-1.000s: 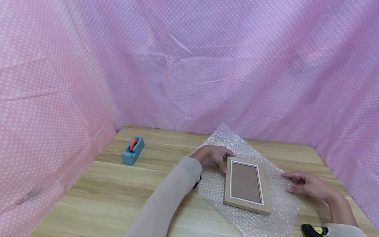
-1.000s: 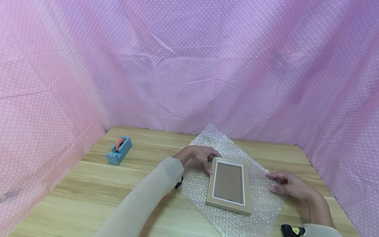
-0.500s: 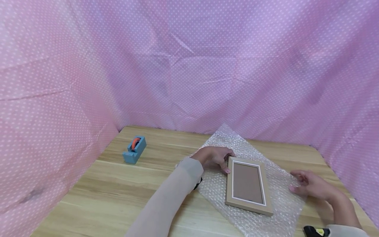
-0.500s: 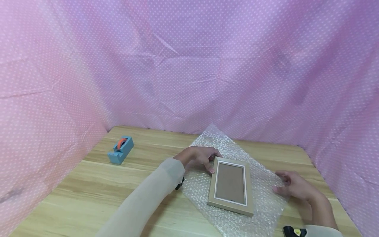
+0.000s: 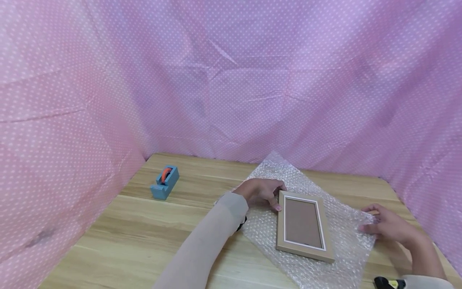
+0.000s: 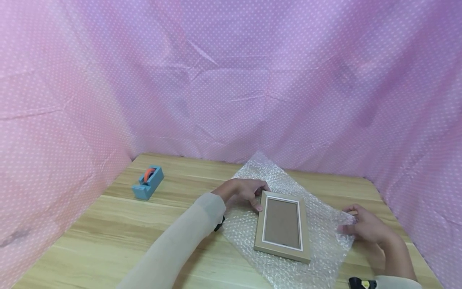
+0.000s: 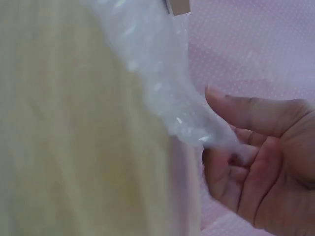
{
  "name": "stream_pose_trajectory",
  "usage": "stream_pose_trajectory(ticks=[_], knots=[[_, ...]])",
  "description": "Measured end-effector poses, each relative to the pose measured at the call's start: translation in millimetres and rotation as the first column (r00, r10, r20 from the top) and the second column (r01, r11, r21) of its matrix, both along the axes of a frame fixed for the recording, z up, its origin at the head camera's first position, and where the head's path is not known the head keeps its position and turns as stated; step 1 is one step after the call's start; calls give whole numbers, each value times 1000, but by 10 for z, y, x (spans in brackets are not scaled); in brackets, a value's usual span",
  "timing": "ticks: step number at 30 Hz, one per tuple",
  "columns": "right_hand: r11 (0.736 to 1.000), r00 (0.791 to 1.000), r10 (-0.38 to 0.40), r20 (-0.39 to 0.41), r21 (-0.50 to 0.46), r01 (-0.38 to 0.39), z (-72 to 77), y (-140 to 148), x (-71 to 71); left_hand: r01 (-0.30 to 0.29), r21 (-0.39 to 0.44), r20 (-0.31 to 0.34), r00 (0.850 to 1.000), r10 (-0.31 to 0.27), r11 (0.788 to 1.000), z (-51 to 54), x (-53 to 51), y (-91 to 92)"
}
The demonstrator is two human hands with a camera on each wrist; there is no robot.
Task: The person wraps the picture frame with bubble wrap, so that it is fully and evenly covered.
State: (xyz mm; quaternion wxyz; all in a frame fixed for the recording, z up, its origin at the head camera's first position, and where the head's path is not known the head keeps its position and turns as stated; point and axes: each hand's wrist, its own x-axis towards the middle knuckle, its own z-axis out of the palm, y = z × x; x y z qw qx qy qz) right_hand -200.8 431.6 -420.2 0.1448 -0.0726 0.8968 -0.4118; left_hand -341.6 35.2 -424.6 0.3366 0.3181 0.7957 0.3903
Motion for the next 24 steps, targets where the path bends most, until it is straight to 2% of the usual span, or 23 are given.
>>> stream_pose_trajectory(ticks=[2,5,7,9,13,18,21,24], knots=[[999,1000,9,-13,-42,-9,53,-34,8,-10,0,2,1000,10,1000,13,28,-1],[997,997,4,-78,-70,-10,159,-130,22,-33,3,17,999,33,999,52,82,-6],[997,993,10,-119,-77,-19,248,-234,26,-48,10,38,998,48,999,80,114,-10],[995,992,10,-126,-94,-22,341,-386,32,-56,15,50,997,55,998,89,122,-13],[976,998,27,-59,-216,-39,426,-772,3,-60,21,81,995,58,998,83,112,-10],[928,996,80,45,-368,-58,386,-1214,-75,-49,43,114,992,44,998,42,60,6],[915,991,98,87,-400,-55,340,-1409,-112,-38,50,115,993,32,998,11,16,11],[915,991,83,109,-402,-32,288,-1554,-153,-27,39,97,995,23,999,-12,-32,31]])
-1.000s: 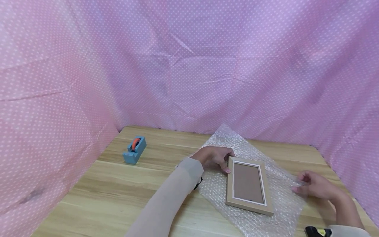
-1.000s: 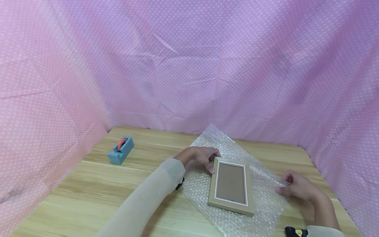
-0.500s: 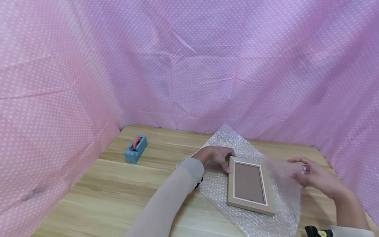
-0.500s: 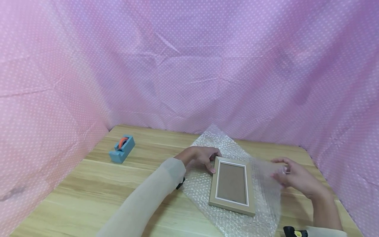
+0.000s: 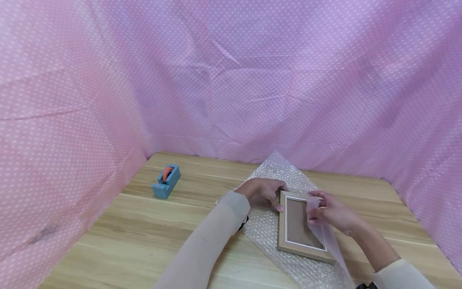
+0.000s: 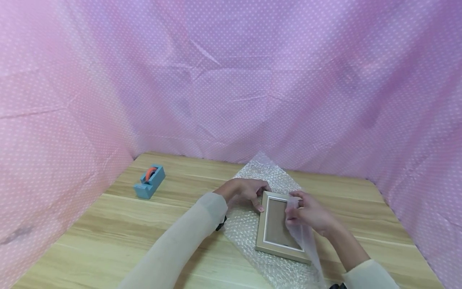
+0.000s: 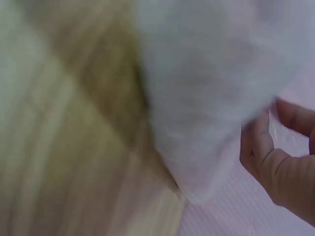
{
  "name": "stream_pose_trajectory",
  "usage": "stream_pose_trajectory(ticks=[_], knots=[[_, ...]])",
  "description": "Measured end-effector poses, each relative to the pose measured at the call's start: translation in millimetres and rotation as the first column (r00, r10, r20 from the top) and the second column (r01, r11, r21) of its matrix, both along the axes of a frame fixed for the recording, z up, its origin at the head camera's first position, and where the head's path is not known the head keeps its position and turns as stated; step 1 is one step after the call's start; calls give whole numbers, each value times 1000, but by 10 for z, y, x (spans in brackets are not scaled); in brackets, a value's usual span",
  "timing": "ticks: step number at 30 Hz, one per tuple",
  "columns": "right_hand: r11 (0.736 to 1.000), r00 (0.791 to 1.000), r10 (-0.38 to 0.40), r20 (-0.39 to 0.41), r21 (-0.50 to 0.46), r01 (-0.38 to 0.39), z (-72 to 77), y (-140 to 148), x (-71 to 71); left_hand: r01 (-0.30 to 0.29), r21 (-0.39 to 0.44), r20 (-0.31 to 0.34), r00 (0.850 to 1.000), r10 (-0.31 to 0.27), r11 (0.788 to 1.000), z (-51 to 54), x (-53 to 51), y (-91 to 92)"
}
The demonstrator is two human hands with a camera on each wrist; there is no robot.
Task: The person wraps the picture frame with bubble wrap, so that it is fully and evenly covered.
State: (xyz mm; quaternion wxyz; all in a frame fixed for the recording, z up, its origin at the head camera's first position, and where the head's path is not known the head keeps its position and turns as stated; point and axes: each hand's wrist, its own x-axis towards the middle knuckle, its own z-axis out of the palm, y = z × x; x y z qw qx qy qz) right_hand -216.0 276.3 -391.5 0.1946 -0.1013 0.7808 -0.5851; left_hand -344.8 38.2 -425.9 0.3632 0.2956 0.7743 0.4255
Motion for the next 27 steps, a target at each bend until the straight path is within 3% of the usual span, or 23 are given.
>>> stream_pose_trajectory(ticks=[5,11,19,21,23,27], knots=[[999,999,-33,37,4,33,-91,-167,-64,3,-18,-23,1000,-4,1000,-7,-32,-4],[998,995,-55,88,-12,56,-223,-210,-120,12,-12,-5,1000,-12,1000,1,-16,2],[998,994,25,107,-58,-19,-296,-168,-139,-20,-30,51,998,22,999,28,17,25],[997,993,42,110,-75,-34,-294,-157,-139,-30,-72,18,999,31,997,55,39,45],[995,992,50,117,-89,-39,-287,-147,-134,-22,-114,-63,998,15,993,83,67,84],[993,989,72,128,-106,-58,-271,-123,-122,-29,-204,-241,970,-21,978,118,125,181]])
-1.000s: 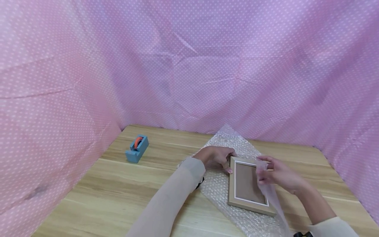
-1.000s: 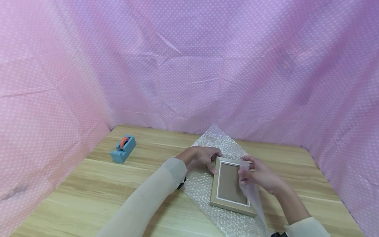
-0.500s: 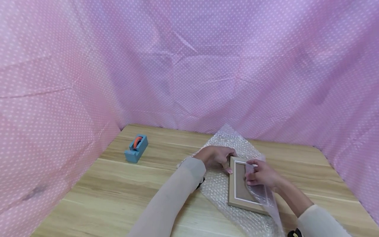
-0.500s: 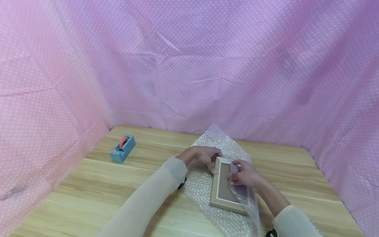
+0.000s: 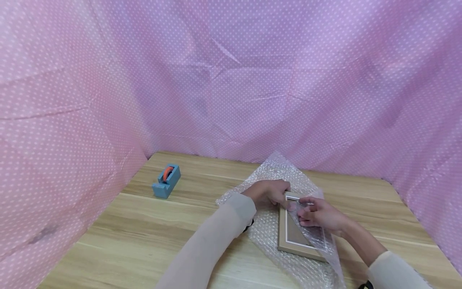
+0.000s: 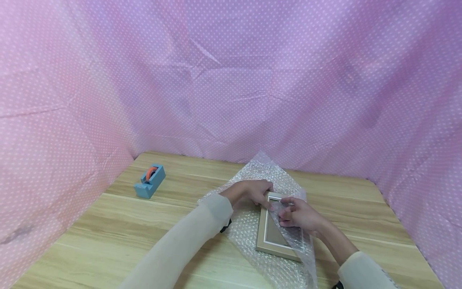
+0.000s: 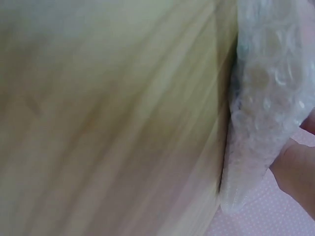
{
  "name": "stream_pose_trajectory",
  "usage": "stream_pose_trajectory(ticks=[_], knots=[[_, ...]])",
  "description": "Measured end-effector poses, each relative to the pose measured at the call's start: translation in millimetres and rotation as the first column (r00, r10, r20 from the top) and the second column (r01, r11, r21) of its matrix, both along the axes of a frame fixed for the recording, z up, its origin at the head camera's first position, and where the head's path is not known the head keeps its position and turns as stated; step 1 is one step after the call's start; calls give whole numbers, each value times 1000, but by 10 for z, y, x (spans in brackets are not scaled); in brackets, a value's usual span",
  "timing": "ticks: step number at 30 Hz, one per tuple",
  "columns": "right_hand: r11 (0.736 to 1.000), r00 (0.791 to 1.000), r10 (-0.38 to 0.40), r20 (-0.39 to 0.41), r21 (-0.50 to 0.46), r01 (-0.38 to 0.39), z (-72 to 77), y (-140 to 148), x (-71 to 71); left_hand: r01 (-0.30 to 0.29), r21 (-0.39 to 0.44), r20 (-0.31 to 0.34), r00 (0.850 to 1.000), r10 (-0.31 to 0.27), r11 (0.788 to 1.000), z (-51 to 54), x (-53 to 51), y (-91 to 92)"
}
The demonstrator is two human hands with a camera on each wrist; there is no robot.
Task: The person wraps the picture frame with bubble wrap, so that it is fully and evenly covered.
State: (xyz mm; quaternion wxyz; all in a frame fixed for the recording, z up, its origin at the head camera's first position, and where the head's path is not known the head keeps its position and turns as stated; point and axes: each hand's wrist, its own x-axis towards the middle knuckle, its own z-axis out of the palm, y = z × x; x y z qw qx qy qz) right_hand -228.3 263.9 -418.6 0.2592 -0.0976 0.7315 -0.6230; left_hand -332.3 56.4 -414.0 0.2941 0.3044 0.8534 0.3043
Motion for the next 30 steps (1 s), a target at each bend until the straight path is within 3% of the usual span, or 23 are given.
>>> stream_pose_trajectory(ticks=[3,5,6,7,8,9,10,12,14,15,18,23,27,30], knots=[[999,999,27,-45,32,-26,0,25,13,-23,-32,-51,998,21,999,-2,26,36],[992,984,71,-161,111,-54,0,57,38,-37,-27,-52,998,36,999,-18,34,43],[982,963,102,-250,182,-57,0,75,58,-38,-23,-51,998,37,999,-27,35,43],[964,925,143,-351,262,-50,4,96,81,-40,-13,-46,998,39,999,-38,34,43],[937,865,197,-461,349,-27,3,122,107,-38,-15,-45,998,38,999,-43,33,42],[902,782,259,-567,432,15,1,151,136,-39,-8,-43,998,39,999,-50,32,41],[859,686,317,-655,505,85,-1,183,166,-41,-9,-41,998,40,999,-56,30,43],[782,514,412,-753,581,225,-15,253,220,-40,-4,-43,998,40,999,-59,21,37],[736,393,474,-788,600,313,-39,331,278,-42,-4,-46,998,41,999,-65,14,34],[723,358,495,-791,604,336,-52,376,304,-41,0,-49,998,41,999,-67,12,32],[714,325,520,-790,611,342,-102,517,386,-32,4,-51,998,32,999,-80,12,40],[698,301,558,-773,634,333,-195,666,436,-34,-1,-59,998,34,999,-82,16,38],[697,254,576,-777,629,344,-241,685,422,-41,-5,-81,996,41,999,-72,36,36],[710,226,574,-787,615,343,-266,689,402,-23,-45,-158,987,16,999,-42,67,21]])
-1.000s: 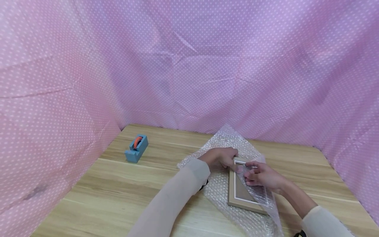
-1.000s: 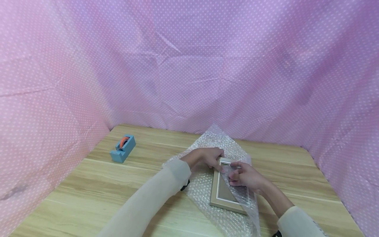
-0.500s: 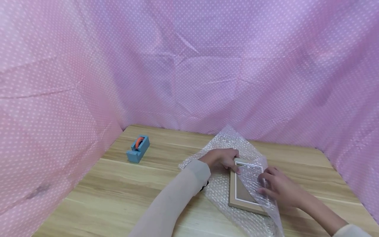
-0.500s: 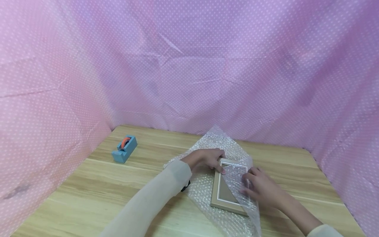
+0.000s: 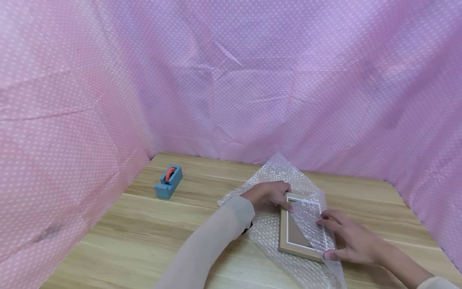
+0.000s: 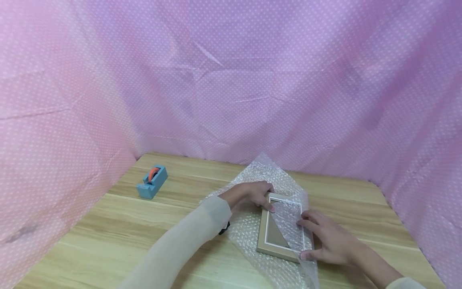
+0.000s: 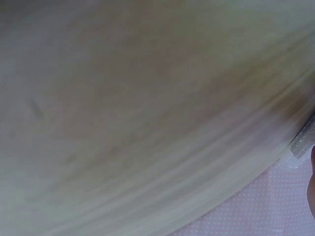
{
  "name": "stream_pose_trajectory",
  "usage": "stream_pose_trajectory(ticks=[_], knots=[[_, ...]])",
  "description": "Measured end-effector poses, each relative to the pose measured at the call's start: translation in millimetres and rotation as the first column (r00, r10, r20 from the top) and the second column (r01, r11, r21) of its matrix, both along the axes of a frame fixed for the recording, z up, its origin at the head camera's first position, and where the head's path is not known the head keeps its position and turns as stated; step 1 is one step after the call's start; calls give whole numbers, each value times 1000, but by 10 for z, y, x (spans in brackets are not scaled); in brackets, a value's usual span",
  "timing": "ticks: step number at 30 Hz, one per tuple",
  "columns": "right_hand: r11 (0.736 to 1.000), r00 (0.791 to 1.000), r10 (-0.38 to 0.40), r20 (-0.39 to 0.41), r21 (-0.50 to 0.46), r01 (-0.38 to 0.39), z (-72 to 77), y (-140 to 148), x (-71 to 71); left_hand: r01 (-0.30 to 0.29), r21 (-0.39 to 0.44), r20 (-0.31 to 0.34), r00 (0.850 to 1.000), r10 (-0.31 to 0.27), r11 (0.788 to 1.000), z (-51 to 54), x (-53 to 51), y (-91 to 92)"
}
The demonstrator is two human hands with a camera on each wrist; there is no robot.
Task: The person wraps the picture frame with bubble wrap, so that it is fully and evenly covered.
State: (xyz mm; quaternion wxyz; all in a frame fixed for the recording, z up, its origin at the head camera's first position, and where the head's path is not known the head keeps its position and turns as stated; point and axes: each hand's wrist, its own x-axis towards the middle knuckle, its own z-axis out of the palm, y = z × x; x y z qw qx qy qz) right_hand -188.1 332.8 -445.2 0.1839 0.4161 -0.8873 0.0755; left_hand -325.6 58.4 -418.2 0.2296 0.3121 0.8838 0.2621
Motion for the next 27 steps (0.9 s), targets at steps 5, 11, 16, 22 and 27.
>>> stream_pose_trajectory(ticks=[5,11,16,22,27], knots=[[1000,1000,18,4,-1,-18,-7,15,-39,35,-138,-171,984,-59,990,114,60,-143],[1000,1000,-6,12,18,6,-12,21,-29,-24,-250,-258,965,-43,968,176,63,-593],[999,999,-30,17,26,29,-25,27,-10,-88,-331,-309,951,-20,940,105,78,-1055],[1000,1000,-15,10,21,15,-32,28,-28,-224,-211,-244,955,170,952,60,209,-1622],[1000,1000,-9,-1,26,9,-33,28,-29,-371,86,169,920,353,925,-7,351,-1913]])
